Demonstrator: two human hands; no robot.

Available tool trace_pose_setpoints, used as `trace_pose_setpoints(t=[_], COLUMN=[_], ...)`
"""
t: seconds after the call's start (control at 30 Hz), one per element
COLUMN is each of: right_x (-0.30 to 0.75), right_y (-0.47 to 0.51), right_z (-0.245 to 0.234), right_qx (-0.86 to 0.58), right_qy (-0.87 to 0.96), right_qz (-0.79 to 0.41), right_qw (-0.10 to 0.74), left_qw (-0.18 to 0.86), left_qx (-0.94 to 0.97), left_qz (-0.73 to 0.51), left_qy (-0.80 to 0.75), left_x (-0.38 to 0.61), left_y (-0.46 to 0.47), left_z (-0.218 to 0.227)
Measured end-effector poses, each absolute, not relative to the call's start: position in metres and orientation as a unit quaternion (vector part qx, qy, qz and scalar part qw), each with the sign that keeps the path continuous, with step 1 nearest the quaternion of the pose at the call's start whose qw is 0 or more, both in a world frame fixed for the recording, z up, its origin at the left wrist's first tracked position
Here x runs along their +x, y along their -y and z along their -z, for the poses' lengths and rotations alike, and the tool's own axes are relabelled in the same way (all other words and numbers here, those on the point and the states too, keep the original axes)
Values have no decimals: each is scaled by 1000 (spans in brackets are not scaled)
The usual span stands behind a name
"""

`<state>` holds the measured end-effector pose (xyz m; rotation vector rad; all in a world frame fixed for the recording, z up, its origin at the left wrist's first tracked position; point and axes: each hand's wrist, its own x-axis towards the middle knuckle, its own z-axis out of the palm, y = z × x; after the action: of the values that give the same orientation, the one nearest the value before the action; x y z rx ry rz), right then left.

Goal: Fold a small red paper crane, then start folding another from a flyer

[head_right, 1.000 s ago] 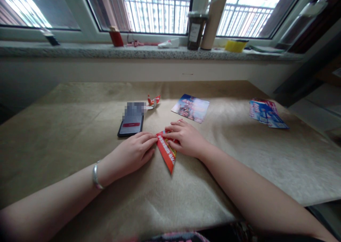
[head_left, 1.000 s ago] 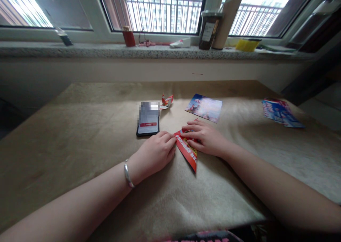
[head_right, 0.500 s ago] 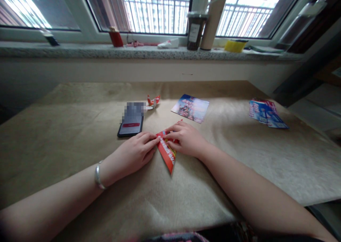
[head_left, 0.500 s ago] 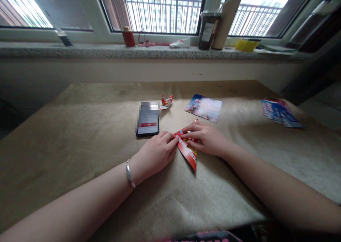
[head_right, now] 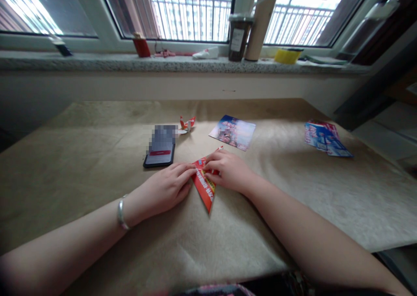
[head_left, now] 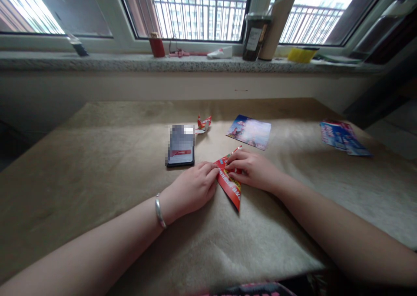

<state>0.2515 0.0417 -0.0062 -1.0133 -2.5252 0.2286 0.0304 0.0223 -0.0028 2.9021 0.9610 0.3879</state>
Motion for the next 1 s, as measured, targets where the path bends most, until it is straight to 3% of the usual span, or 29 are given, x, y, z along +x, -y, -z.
trace_pose_setpoints(t=[0.33, 1.0], right_x=[250, 265], right_y=[-41, -37], right_z=[2, -19], right_qx=[-355, -336], right_qy=[915, 930], right_qz=[-46, -87], right_qw=[184, 125], left_qw=[-24, -24], left_qx=[948, 950], left_qz=[-88, -86], left_qy=[-304, -300], left_x=[30, 32], left_y=[-20, -19], left_z=[9, 6])
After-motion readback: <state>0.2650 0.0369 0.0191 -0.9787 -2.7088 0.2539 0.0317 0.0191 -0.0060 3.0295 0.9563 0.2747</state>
